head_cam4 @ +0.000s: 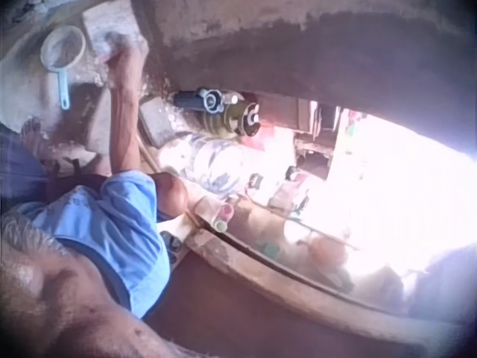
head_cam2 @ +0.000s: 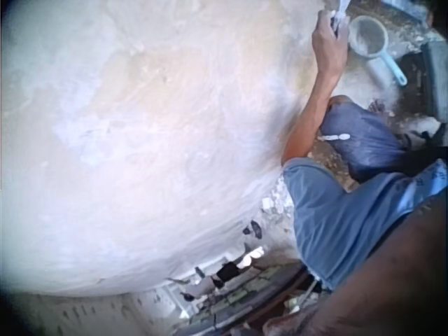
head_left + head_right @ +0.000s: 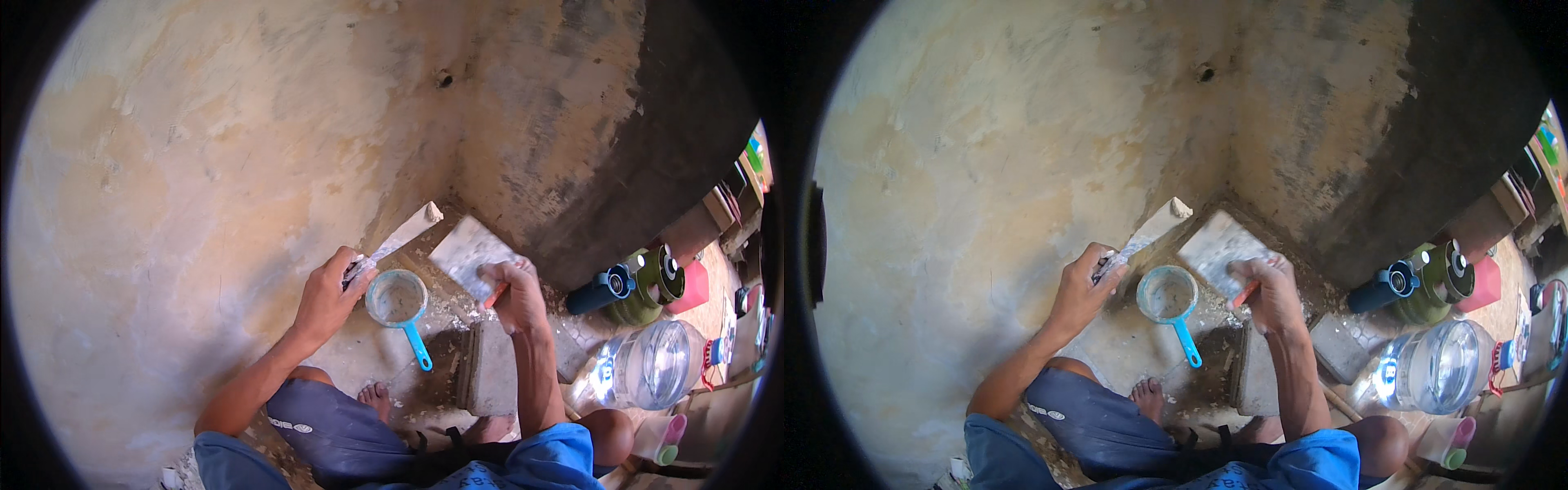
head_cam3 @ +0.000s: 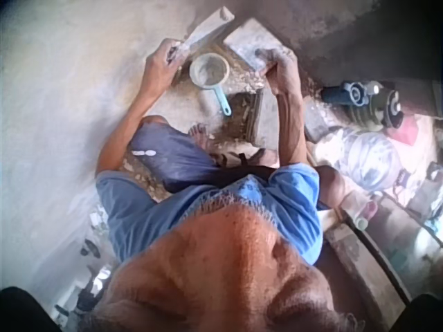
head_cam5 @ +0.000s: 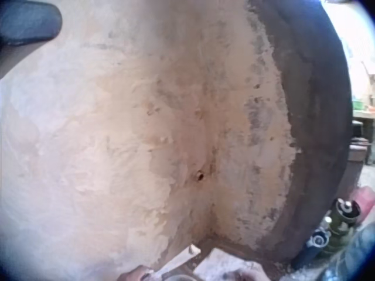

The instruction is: The person applies plaster to a wall using a scraper and a small board, scooping the material from a bucket on the floor. The person spreads the plaster over the wall surface with repeated strokes.

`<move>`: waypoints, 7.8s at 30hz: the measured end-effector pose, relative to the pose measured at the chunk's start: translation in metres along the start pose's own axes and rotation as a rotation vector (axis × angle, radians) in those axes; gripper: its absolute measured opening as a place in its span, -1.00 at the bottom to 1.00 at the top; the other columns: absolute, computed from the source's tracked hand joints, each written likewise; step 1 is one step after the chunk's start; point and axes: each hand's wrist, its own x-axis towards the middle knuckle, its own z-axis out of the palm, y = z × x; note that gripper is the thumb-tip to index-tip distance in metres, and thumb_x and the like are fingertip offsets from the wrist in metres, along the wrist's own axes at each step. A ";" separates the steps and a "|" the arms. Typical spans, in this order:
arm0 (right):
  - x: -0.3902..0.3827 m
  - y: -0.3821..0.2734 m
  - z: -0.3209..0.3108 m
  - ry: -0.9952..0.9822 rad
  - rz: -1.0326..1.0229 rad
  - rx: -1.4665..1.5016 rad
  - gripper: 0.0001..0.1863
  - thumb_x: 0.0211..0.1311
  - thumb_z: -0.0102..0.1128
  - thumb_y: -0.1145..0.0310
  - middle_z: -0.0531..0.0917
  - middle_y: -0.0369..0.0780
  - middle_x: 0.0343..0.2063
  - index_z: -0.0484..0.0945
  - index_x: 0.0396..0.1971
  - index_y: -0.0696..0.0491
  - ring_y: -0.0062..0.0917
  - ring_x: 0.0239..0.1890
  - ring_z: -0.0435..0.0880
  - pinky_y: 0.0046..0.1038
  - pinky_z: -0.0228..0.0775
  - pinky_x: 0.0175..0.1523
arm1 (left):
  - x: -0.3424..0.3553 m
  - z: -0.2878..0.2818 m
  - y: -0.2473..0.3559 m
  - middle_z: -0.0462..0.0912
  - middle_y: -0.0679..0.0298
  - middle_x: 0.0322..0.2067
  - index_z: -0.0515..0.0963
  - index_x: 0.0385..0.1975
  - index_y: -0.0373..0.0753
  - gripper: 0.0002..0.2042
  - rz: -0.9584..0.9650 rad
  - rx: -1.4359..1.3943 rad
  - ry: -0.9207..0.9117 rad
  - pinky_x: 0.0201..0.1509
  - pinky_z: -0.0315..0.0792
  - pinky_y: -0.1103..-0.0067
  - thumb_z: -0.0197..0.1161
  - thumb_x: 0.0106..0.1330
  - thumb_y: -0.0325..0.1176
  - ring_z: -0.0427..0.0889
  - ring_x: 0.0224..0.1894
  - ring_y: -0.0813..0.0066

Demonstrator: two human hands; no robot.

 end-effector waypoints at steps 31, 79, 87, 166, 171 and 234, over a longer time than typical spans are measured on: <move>0.044 -0.257 -0.051 0.019 -1.443 -2.934 -0.07 -0.36 0.48 0.25 0.42 -0.43 0.19 0.39 0.24 -0.20 -0.52 0.20 0.38 -0.32 0.33 0.04 | -0.277 0.223 -0.205 0.53 0.10 -0.55 0.35 -0.17 -0.31 -0.68 -0.373 -0.435 -0.404 -0.30 0.40 0.34 -0.03 0.41 -0.12 0.55 -0.47 0.28; 0.070 -0.173 -0.102 0.217 -0.987 -3.237 -0.08 -0.11 0.40 0.19 0.39 -0.24 0.17 0.23 0.36 -0.11 -0.42 0.13 0.41 -0.34 0.32 -0.02 | -0.298 0.213 -0.198 0.60 -0.21 -0.31 0.31 0.10 -0.44 -0.49 -0.325 -0.117 -0.307 -0.27 0.47 0.18 0.00 0.38 -0.09 0.60 -0.30 -0.07; 0.115 -0.171 -0.081 0.460 -1.252 -3.025 -0.12 -0.16 0.40 0.16 0.43 -0.23 0.12 0.30 0.30 -0.14 -0.41 0.07 0.45 -0.33 0.34 -0.05 | -0.311 0.230 -0.228 0.53 -0.29 -0.27 0.33 0.03 -0.38 -0.63 -0.103 0.000 -0.339 -0.30 0.48 0.13 0.11 0.32 -0.29 0.57 -0.48 -0.14; -0.028 0.226 -0.067 -0.474 0.409 -1.324 -0.73 0.19 0.23 0.39 0.48 0.16 -0.13 0.55 -0.15 0.20 0.04 -0.02 0.47 -0.15 0.32 0.08 | 0.068 0.146 -0.173 0.62 0.10 -0.52 0.56 -0.52 -0.26 -0.79 0.350 0.462 -1.015 -0.39 0.43 0.25 0.31 -0.17 -0.31 0.61 -0.40 0.04; -0.031 0.227 -0.066 -0.473 0.413 -1.336 -0.71 0.18 0.23 0.38 0.49 0.15 -0.16 0.55 -0.13 0.20 0.03 -0.01 0.48 -0.14 0.32 0.08 | 0.062 0.124 -0.176 0.61 0.13 -0.54 0.62 -0.41 -0.24 -0.74 0.200 0.274 -0.980 -0.38 0.41 0.30 0.33 -0.10 -0.26 0.60 -0.44 0.16; -0.053 -0.106 -0.081 -0.066 0.239 0.104 -0.30 0.29 -0.05 -0.11 0.48 -0.03 0.17 0.30 0.27 0.07 -0.16 0.16 0.51 -0.05 0.41 0.05 | -0.249 0.162 -0.151 0.45 0.28 -0.34 0.39 -0.09 -0.28 -0.70 -0.284 -0.579 -0.167 -0.25 0.40 0.57 0.30 0.26 -0.40 0.42 -0.35 0.54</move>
